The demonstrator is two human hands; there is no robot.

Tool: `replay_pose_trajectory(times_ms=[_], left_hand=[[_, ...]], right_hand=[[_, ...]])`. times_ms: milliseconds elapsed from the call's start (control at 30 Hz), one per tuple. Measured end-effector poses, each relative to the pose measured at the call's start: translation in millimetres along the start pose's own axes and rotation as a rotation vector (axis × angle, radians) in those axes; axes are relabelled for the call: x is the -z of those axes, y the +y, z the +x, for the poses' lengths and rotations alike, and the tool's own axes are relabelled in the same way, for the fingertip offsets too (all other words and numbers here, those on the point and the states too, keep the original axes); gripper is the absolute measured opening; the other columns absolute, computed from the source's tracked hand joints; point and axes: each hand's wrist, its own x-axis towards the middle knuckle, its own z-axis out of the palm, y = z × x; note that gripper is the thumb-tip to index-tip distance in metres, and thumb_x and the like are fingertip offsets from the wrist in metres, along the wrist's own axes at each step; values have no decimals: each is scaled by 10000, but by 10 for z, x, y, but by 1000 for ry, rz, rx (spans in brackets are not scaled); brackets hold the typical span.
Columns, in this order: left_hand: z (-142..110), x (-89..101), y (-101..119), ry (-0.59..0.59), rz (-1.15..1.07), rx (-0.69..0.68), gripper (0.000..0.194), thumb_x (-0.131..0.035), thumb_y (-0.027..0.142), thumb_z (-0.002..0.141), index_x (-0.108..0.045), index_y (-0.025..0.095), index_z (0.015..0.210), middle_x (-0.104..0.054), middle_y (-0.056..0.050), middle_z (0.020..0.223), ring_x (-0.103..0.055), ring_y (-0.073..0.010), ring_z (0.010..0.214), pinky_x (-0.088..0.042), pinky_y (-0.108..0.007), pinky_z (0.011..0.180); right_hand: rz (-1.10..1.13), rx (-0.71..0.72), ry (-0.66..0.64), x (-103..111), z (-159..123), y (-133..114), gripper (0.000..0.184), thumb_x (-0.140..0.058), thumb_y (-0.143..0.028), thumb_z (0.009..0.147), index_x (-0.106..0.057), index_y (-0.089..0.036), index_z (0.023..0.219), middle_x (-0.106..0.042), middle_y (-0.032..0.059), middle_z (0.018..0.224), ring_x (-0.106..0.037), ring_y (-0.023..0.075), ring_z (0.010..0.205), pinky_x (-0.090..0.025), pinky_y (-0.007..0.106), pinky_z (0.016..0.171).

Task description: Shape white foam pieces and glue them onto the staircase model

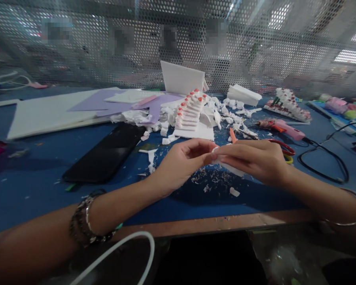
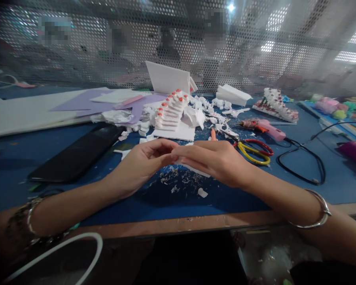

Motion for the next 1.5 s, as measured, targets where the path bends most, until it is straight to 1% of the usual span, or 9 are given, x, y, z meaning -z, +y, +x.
replay_pose_trajectory(times_ms=[200,333,567,800,967,1133,1233,1300,1500], left_hand=[[12,28,-35,-37,-150,72,154,-680,261,680,-643,182,807,-604,20,756,-533,-71,697,-425,-193,698],[20,34,-34,-83,-187,133,140,-680,244,686,-649,184,809,-599,28,747,-524,-60,692,-411,-185,700],[20,26,-28,-70,-207,172,113,-669,232,702,-653,190,805,-597,36,760,-516,-49,686,-402,-177,686],[22,7,-24,-84,-180,113,103,-650,231,718,-624,168,795,-581,35,729,-509,-51,661,-392,-184,668],[18,-13,-28,-46,-142,53,121,-646,220,714,-595,152,800,-569,39,710,-517,-55,660,-409,-173,667],[23,-8,-27,-44,-48,31,163,-662,242,696,-596,143,807,-600,22,754,-552,-73,726,-434,-175,720],[24,-2,-21,-51,-12,21,165,-671,236,679,-600,151,800,-621,20,767,-573,-86,731,-447,-187,722],[25,2,-15,-50,5,13,149,-665,234,680,-604,154,789,-634,18,765,-585,-94,723,-457,-197,714],[32,13,4,-65,39,-8,158,-662,245,680,-614,154,800,-644,18,751,-583,-88,693,-452,-185,683]], right_hand=[[-138,96,-54,33,-42,28,276,-525,-191,823,-528,-165,1097,-644,11,888,-585,60,768,-458,180,765],[-192,136,-54,47,-40,25,259,-516,-173,827,-529,-131,1082,-635,25,857,-581,68,755,-452,171,686],[-320,179,-38,56,-44,35,232,-510,-124,819,-531,-124,1050,-633,26,842,-580,90,732,-448,191,640],[-381,216,-95,103,28,-20,136,-436,-137,854,-563,-110,896,-628,40,747,-580,114,682,-444,220,583],[-480,313,-82,114,57,-48,139,-440,-131,847,-549,-92,924,-617,44,709,-556,123,648,-408,239,542],[-489,153,-115,46,75,-48,147,-390,-180,875,-531,-161,839,-580,19,759,-519,106,649,-407,231,584],[-324,88,-109,6,77,-22,113,-402,-181,867,-510,-150,852,-567,65,901,-530,130,789,-435,249,700],[-165,72,-124,-8,69,-5,103,-399,-170,866,-495,-136,858,-576,71,877,-541,130,794,-439,268,742],[10,-212,-178,-18,55,-13,116,-392,-214,869,-494,-170,834,-600,-29,690,-501,58,512,-371,208,550]])
